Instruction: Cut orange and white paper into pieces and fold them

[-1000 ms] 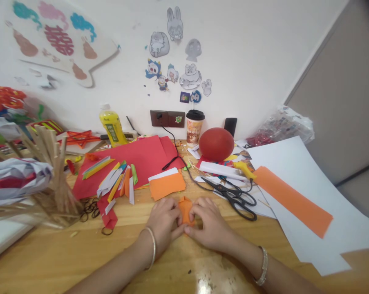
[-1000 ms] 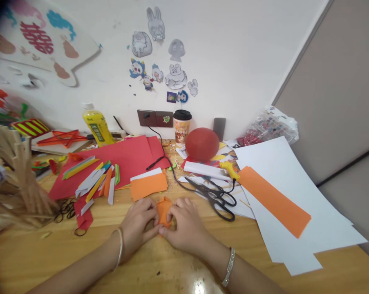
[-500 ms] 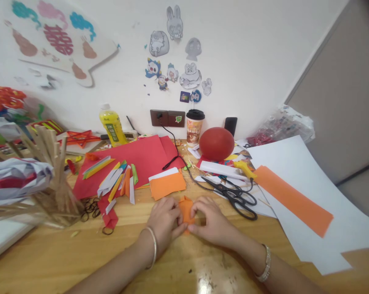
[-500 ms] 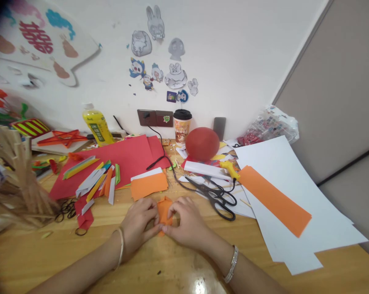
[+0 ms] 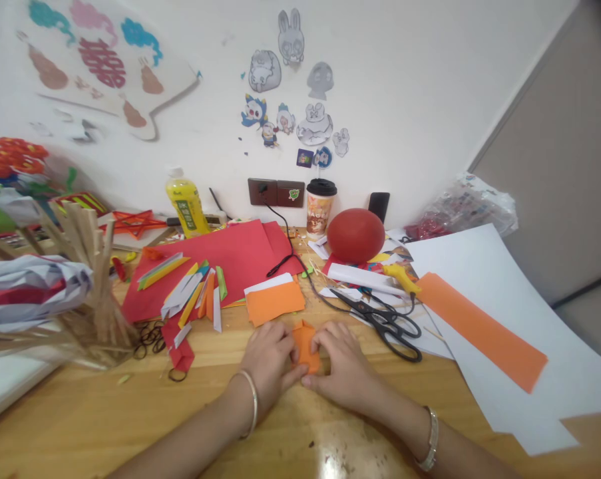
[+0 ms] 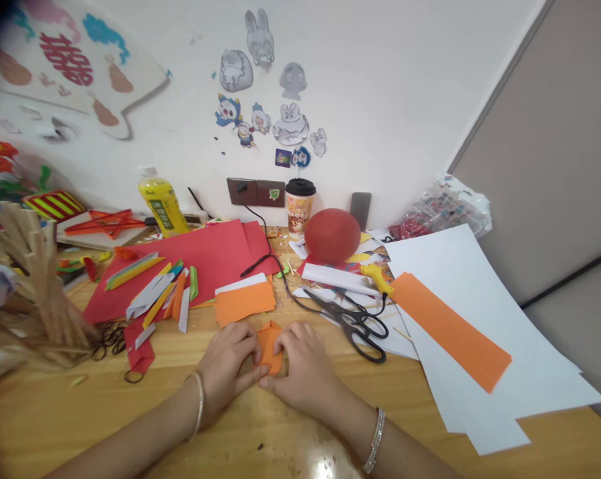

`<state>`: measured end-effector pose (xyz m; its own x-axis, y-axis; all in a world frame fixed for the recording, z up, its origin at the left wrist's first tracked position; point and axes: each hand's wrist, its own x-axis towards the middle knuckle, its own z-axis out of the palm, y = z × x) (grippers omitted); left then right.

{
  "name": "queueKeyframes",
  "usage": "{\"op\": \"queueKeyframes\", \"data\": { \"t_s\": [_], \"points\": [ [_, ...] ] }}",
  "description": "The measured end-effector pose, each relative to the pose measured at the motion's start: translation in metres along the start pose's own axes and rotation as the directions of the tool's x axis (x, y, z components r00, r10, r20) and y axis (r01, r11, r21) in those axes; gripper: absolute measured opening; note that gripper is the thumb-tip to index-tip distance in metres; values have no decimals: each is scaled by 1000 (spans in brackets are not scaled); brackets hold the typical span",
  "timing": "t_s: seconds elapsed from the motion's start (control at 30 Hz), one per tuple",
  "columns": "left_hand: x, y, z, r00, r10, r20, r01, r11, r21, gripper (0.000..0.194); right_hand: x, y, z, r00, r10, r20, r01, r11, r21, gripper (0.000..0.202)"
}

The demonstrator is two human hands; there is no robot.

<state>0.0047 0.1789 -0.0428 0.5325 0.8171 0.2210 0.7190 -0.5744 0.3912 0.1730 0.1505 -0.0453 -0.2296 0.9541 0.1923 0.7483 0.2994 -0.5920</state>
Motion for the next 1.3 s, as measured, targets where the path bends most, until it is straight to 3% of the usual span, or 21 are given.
{"op": "queueKeyframes", "data": {
  "t_s": [0.1,0.2,0.27,0.37,0.43,0.6,0.77,0.83,0.93,1.17,1.3],
  "points": [
    [1,-9,-1,1000,-4,-12,5,998,63,27,0,-1,0,999,12,34,-12,1000,-19,33],
    [4,-25,-2,994,39,-97,-26,991,135,34,-1,-1,-4,997,25,69,-24,1000,-12,32],
    [6,-35,-2,979,144,-143,-121,979,163,29,-1,-1,-10,994,22,109,-24,999,22,32],
    [7,-43,-3,929,353,-113,-330,926,181,24,1,4,-21,989,-10,145,-4,995,95,32],
    [6,-43,-4,901,427,-82,-406,894,189,26,4,9,-29,991,-33,132,18,994,112,32],
    [0,-38,-6,871,475,-124,-439,867,234,26,8,22,-41,987,-142,82,138,989,53,20],
    [-1,-30,-11,826,541,-158,-519,839,162,23,8,25,-41,951,-290,105,301,947,-116,14],
    [0,-26,-15,829,539,-149,-523,841,137,26,8,25,-41,939,-318,128,337,927,-163,4],
    [-1,-22,-17,844,516,-145,-497,855,147,27,9,27,-40,927,-342,153,367,909,-196,15],
    [-3,-19,-11,862,462,-209,-431,885,177,30,10,28,-35,879,-455,144,477,825,-302,11],
    [-3,-19,-6,897,402,-187,-384,915,124,28,8,23,-35,882,-451,137,470,823,-319,14]
  ]
}}
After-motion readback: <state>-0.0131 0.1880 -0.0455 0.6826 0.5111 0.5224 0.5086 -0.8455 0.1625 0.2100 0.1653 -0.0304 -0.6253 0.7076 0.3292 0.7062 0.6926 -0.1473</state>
